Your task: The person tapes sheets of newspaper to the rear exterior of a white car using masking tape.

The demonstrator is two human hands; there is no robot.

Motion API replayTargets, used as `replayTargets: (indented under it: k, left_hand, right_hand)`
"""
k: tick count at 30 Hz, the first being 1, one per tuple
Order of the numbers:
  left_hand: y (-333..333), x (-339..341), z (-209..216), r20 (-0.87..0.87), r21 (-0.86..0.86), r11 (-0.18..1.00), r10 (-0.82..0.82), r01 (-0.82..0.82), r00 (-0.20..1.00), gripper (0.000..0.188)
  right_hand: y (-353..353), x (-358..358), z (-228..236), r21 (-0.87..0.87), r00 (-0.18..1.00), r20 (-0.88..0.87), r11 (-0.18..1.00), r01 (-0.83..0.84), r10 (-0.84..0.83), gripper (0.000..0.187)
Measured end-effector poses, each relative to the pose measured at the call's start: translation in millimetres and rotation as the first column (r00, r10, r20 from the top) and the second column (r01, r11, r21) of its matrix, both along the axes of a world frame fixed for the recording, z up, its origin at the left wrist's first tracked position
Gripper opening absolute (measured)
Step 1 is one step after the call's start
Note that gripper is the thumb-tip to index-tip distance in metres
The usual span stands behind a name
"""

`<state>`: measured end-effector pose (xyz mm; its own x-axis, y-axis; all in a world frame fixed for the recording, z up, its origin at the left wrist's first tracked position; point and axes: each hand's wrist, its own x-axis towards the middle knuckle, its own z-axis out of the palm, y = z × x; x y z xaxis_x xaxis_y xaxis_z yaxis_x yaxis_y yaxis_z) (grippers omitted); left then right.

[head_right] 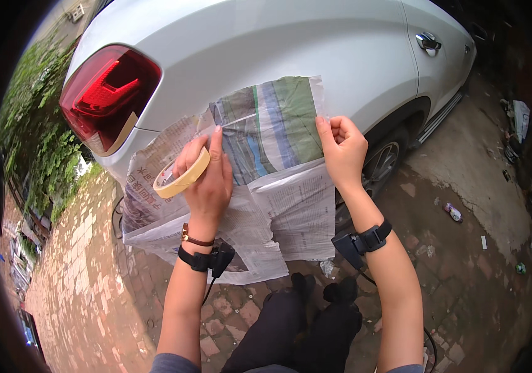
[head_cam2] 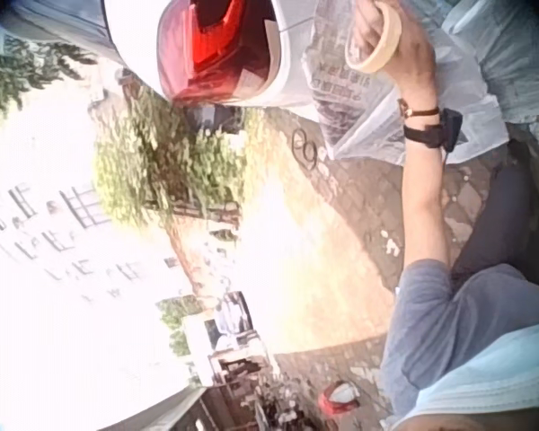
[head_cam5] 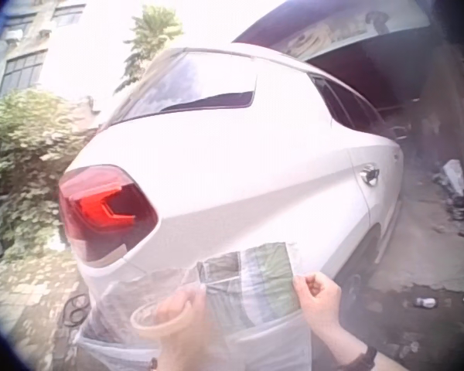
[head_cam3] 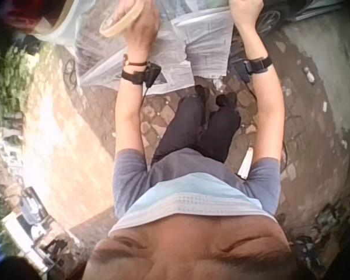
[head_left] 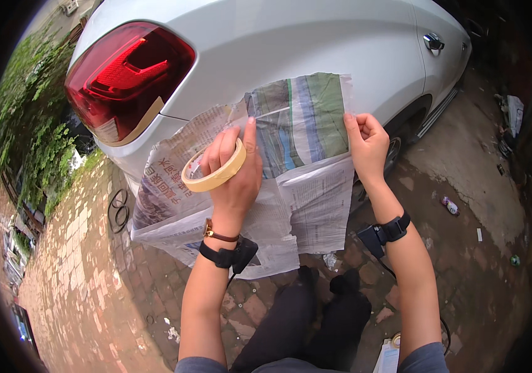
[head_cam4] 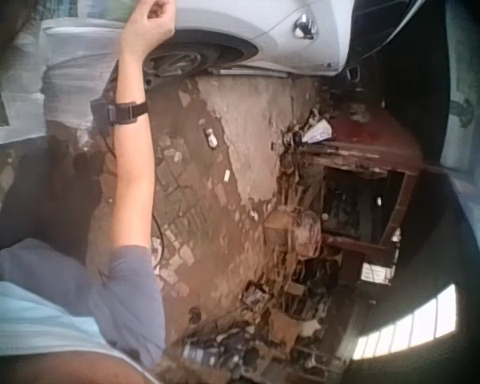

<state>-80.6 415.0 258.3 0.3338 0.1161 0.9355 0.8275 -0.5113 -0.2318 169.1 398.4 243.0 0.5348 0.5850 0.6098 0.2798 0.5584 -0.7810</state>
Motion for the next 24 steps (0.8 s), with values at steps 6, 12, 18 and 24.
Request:
replayTargets:
  k: [6, 12, 18, 24]
  left_hand:
    - [-2.8, -5.1, 3.7, -0.070, -0.013, 0.993, 0.115, -0.117, 0.991, 0.055]
    - [-0.3, -5.0, 6.8, -0.097, 0.043, 0.982, 0.185, -0.182, 0.978, 0.059]
    - [-2.0, -2.4, 7.0, -0.110, 0.053, 0.979, 0.200, -0.195, 0.974, 0.057]
    - [-1.7, -0.9, 8.9, -0.115, 0.058, 0.978, 0.208, -0.203, 0.971, 0.055]
  right_hand:
    - [12.1, -1.5, 52.4, 0.052, 0.998, 0.039, 0.998, 0.038, -0.040, 0.036]
    - [27.6, -12.2, 48.8, 0.126, 0.951, 0.160, 0.961, 0.247, -0.265, 0.044]
    - [22.6, -17.9, 36.5, 0.137, 0.936, 0.135, 0.942, 0.308, -0.326, 0.044]
    - [19.2, -22.0, 31.4, 0.104, 0.937, 0.115, 0.942, 0.319, -0.330, 0.043]
